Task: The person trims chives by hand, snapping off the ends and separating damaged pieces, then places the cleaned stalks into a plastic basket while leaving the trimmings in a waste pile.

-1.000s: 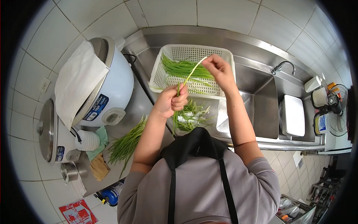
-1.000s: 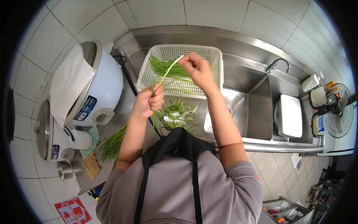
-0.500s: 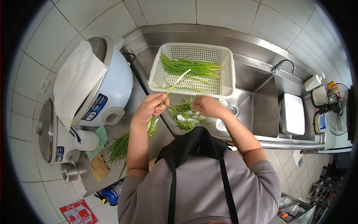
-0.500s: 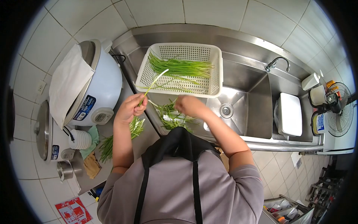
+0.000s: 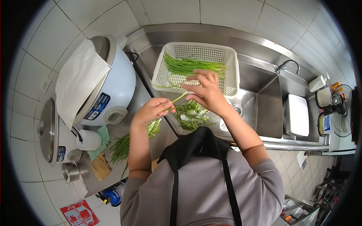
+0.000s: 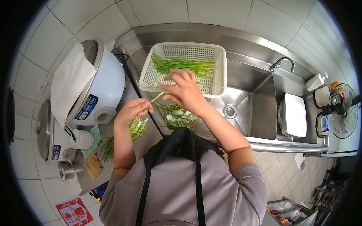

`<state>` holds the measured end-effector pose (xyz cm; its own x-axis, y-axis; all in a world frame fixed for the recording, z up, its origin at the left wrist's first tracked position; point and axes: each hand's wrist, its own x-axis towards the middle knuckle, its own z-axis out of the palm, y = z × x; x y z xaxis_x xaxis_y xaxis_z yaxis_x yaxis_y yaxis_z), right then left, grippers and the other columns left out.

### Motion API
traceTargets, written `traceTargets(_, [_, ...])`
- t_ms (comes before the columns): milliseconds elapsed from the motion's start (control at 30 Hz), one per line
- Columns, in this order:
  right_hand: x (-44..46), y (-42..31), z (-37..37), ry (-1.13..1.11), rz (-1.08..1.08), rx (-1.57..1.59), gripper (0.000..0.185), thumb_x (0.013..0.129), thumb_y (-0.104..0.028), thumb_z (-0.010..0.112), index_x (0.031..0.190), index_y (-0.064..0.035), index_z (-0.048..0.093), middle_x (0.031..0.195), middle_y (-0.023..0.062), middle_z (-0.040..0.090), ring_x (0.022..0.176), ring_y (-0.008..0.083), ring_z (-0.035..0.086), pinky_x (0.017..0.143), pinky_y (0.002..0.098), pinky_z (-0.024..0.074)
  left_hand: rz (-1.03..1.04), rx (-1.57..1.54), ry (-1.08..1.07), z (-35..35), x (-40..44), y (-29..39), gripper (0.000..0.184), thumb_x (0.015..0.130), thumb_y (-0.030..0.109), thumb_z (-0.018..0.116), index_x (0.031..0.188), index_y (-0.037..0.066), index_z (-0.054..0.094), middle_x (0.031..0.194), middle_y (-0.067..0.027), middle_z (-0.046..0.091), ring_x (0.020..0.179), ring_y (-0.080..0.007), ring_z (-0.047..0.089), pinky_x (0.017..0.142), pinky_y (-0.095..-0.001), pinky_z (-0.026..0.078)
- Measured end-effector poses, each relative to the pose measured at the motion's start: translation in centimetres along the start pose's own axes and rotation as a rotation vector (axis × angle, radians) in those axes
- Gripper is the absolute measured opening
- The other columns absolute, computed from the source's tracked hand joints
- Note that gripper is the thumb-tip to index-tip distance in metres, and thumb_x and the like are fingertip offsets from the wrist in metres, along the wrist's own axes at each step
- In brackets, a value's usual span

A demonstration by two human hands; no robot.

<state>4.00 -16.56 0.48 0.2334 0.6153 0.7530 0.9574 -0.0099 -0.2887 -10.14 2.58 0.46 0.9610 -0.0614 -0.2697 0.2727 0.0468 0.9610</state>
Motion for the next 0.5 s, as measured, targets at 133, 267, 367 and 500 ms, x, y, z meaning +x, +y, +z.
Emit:
traceTargets(133, [-0.2,1.2,0.5,-0.134,0.040,0.391,0.016,0.073,-0.018,0.068,0.087,-0.0099,0.068,0.084,0.0047,0.059,0.092,0.0213,0.052,0.083,0.0350,0.0353,0.043,-0.028,-0.007,0.6,-0.1,0.3,0.029,0.091,0.025,0.049,0.082,-0.001,0.058,0.063,0.0028,0.048,0.050,-0.0008,0.032,0.045,-0.0158,0.025])
traceTargets(267, [-0.5,0.8,1.0,-0.038,0.410,1.001,0.010,0.078,-0.015,0.065,0.082,-0.0064,0.068,0.076,0.0030,0.060,0.082,0.0144,0.052,0.077,0.0284,0.0386,0.074,-0.049,-0.063,0.6,0.0,-0.1,0.029,0.092,0.025,0.049,0.082,-0.001,0.057,0.063,0.0028,0.047,0.050,-0.0009,0.032,0.045,-0.0162,0.025])
traceTargets(367, [-0.7,2.1,0.8,0.077,0.488,0.950,0.010,0.080,-0.012,0.063,0.081,-0.0028,0.067,0.076,0.0034,0.061,0.077,0.0132,0.051,0.073,0.0254,0.0400,0.069,-0.081,-0.042,0.7,0.0,-0.1,0.029,0.092,0.024,0.048,0.081,-0.001,0.057,0.061,0.0037,0.045,0.049,-0.0008,0.031,0.045,-0.0163,0.024])
traceTargets(500, [-1.0,2.9,0.8,0.181,0.529,0.788,0.010,0.080,-0.011,0.063,0.081,-0.0023,0.067,0.077,0.0034,0.061,0.076,0.0132,0.051,0.073,0.0258,0.0398,0.081,-0.033,-0.004,1.4,0.0,0.6,0.029,0.092,0.024,0.047,0.081,-0.001,0.057,0.057,0.0059,0.039,0.048,-0.0006,0.029,0.044,-0.0166,0.022])
